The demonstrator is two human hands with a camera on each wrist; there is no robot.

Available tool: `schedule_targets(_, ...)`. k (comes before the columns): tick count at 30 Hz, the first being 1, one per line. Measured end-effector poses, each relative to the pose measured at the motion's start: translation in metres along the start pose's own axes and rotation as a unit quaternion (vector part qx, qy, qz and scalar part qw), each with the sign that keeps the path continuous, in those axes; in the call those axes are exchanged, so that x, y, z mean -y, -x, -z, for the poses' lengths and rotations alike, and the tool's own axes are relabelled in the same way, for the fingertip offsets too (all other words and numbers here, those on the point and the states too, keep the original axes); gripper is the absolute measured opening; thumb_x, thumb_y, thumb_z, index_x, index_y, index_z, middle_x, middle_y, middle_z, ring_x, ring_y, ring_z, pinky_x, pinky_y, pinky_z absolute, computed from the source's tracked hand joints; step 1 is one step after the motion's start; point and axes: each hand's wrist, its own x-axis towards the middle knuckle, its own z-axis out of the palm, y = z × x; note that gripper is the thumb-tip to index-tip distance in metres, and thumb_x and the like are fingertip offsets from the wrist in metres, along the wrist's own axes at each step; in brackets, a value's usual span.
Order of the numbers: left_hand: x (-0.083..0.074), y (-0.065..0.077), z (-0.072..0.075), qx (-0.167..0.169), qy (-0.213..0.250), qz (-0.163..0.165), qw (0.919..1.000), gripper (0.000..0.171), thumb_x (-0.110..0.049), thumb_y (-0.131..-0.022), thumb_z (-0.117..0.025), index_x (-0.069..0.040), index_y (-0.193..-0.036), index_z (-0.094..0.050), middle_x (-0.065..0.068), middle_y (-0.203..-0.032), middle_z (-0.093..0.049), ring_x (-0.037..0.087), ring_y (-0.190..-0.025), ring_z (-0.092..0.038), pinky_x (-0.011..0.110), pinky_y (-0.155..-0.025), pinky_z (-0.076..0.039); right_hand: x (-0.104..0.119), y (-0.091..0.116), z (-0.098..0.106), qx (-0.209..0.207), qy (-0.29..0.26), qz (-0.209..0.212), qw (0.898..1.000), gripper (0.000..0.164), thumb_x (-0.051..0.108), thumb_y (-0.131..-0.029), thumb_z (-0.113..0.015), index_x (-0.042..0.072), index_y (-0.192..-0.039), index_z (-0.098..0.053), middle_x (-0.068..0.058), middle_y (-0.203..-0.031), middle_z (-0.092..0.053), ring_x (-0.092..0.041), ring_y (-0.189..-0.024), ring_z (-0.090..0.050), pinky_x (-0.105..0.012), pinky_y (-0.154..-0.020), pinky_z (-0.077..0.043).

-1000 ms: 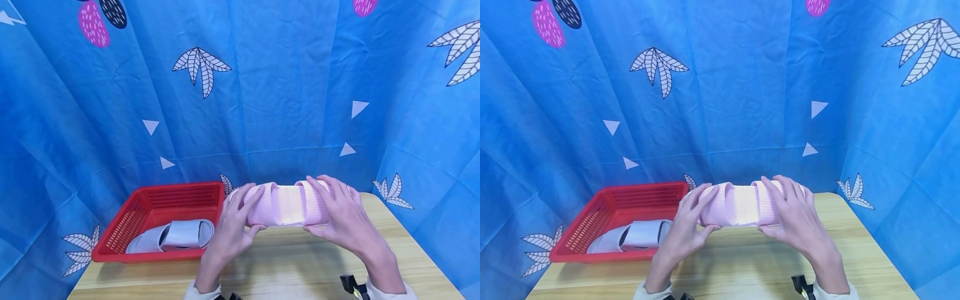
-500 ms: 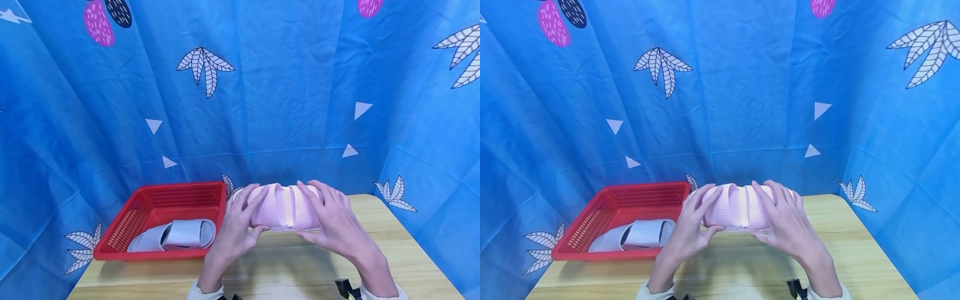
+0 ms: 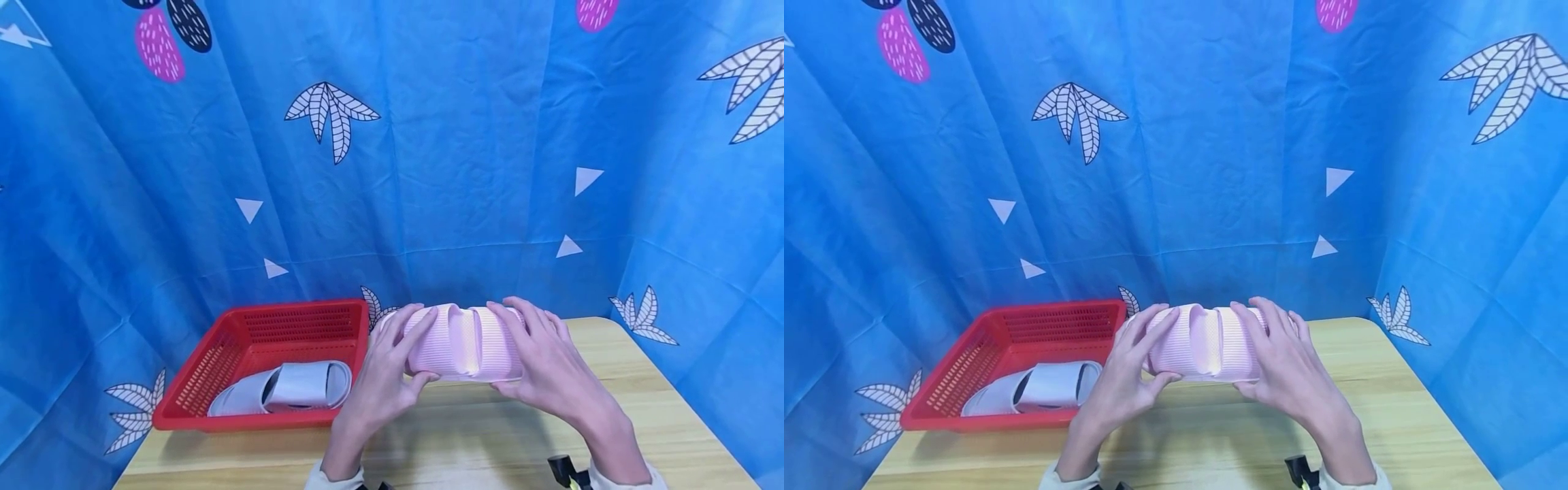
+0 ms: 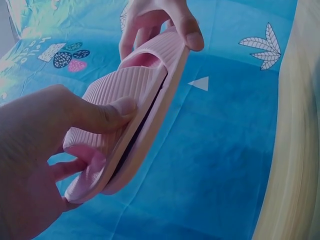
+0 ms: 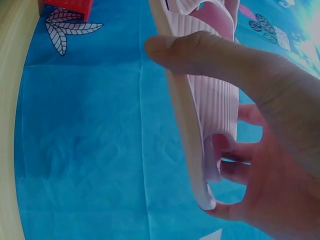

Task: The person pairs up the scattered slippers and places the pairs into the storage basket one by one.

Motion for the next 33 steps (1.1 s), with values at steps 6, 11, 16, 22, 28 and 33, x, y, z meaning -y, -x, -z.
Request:
schedule_targets(6,0.0027,0.0017,0.0018,0.003,0.01,0.001,0.9999,0.11,-0.023,-0.066,-0.098,-0.033,-0.158,-0.04,-0.003,-0.157,-0.041,0.019,-0.146,-0.034,0.057,-0.115,-0.034,0.0003,-0.0005,-0.0017,0.001,-0.01,0.011,1.0,0.117,0.037,-0.053,-0.101,0.012,-0.152,-0.044,-0.015,-0.137,-0.053,-0.034,-0.124,-0.049,-0.064,-0.099,-0.039)
schedule_targets(11,0.0017,0.0018,0.0029,0.002,0.018,-0.002,0.9998,0.108,-0.023,-0.067,-0.098,-0.033,-0.158,-0.04,-0.002,-0.156,-0.042,0.018,-0.145,-0.035,0.058,-0.114,-0.035,0.0015,-0.0008,-0.0011,0.002,-0.014,0.016,1.0,0.118,0.038,-0.053,-0.101,0.013,-0.153,-0.043,-0.014,-0.137,-0.053,-0.034,-0.122,-0.05,-0.062,-0.097,-0.042)
schedule_targets(16,0.0011,0.002,0.0025,0.003,0.022,-0.009,0.9997,0.106,-0.024,-0.069,-0.097,-0.032,-0.158,-0.04,-0.002,-0.156,-0.042,0.015,-0.145,-0.035,0.055,-0.116,-0.032,0.0026,-0.0016,-0.0018,0.001,-0.016,0.023,1.0,0.117,0.039,-0.053,-0.101,0.012,-0.153,-0.045,-0.013,-0.136,-0.054,-0.034,-0.12,-0.051,-0.06,-0.097,-0.043)
schedule_targets(22,0.0004,0.0015,0.0028,-0.01,0.04,-0.021,0.9989,0.104,-0.022,-0.068,-0.097,-0.029,-0.157,-0.043,-0.001,-0.155,-0.044,0.017,-0.143,-0.038,0.056,-0.114,-0.035,0.0049,-0.0034,-0.0005,-0.005,-0.025,0.027,0.999,0.118,0.038,-0.051,-0.101,0.012,-0.152,-0.046,-0.014,-0.137,-0.055,-0.035,-0.122,-0.051,-0.061,-0.098,-0.041)
schedule_targets(28,-0.0019,0.0003,0.0029,-0.009,0.057,-0.018,0.9982,0.103,-0.021,-0.069,-0.096,-0.03,-0.157,-0.043,-0.003,-0.155,-0.044,0.017,-0.143,-0.038,0.053,-0.112,-0.039,0.0065,-0.0043,0.0021,-0.015,-0.03,0.035,0.999,0.117,0.038,-0.049,-0.101,0.011,-0.15,-0.048,-0.014,-0.136,-0.056,-0.035,-0.121,-0.052,-0.061,-0.096,-0.042)
schedule_targets(33,-0.0047,-0.0013,-0.004,-0.005,0.07,-0.018,0.9974,0.1,-0.02,-0.072,-0.095,-0.03,-0.156,-0.044,-0.003,-0.155,-0.044,0.018,-0.144,-0.037,0.052,-0.109,-0.043,0.0041,-0.0022,0.0034,-0.016,-0.034,0.036,0.999,0.116,0.037,-0.048,-0.101,0.009,-0.148,-0.05,-0.013,-0.134,-0.058,-0.033,-0.119,-0.054,-0.058,-0.094,-0.043)
